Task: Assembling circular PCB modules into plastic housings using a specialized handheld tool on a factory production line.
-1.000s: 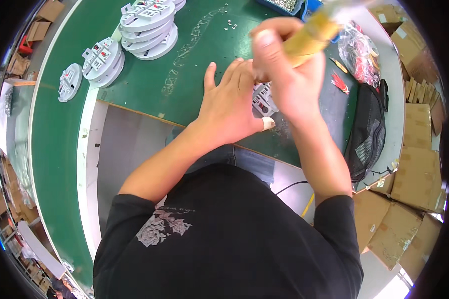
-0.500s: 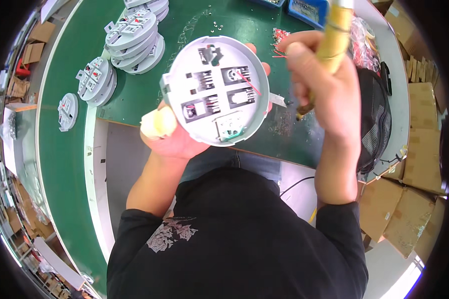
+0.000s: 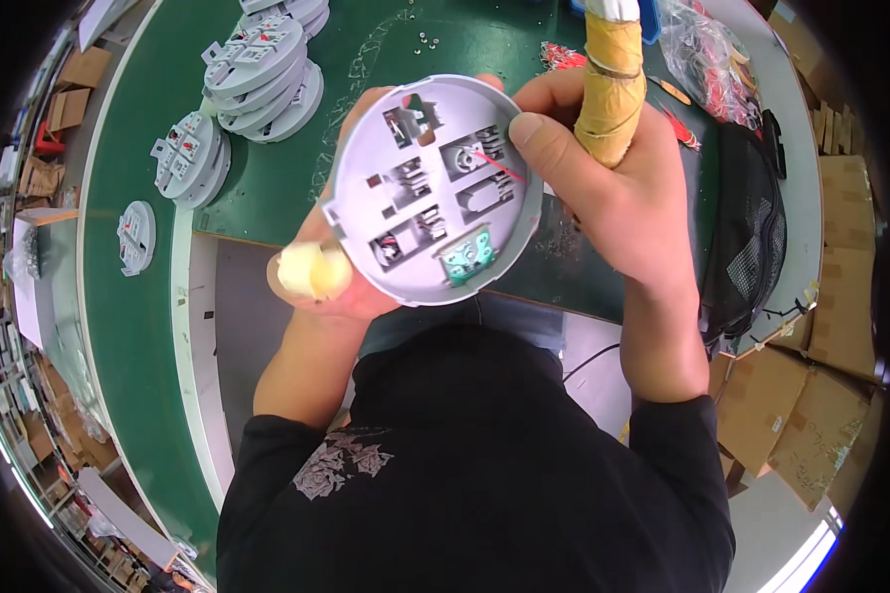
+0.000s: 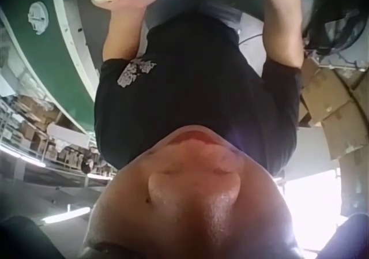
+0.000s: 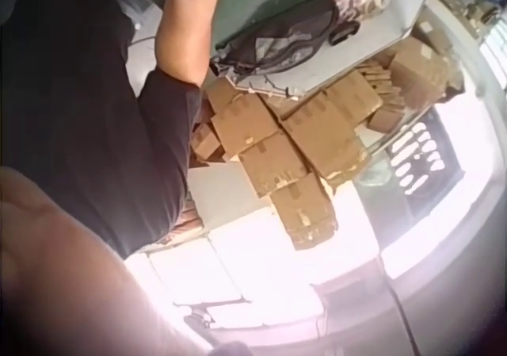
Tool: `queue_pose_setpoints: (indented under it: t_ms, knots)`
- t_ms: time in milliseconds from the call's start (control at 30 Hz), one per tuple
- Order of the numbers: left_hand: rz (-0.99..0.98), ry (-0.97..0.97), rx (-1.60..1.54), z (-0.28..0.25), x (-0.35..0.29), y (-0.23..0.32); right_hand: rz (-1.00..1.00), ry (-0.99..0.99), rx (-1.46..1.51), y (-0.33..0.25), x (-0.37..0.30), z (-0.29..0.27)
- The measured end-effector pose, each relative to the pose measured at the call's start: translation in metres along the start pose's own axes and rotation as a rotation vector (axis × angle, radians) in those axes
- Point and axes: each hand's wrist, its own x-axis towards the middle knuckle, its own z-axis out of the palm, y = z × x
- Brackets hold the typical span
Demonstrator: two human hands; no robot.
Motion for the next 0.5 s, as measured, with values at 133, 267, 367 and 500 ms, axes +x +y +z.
queue_pose_setpoints:
  t_ms: [133,267,367,500]
  knots:
    - [-0.192,0.081,-0.157,0.005,-0.004,0.002,-0.02,0.057,-0.157,0.0,0.002,0.0]
    - [-0.401,0.106,-0.201,0.002,0.003,0.012,-0.081,0.106,-0.243,0.012,0.004,-0.001]
    - [-0.411,0.108,-0.097,-0.003,0.011,0.017,-0.049,0.167,-0.201,0.015,0.008,-0.009]
    - [-0.016,-0.146,1.038,-0.024,0.021,0.007,0.025,0.295,0.036,0.021,0.016,-0.029]
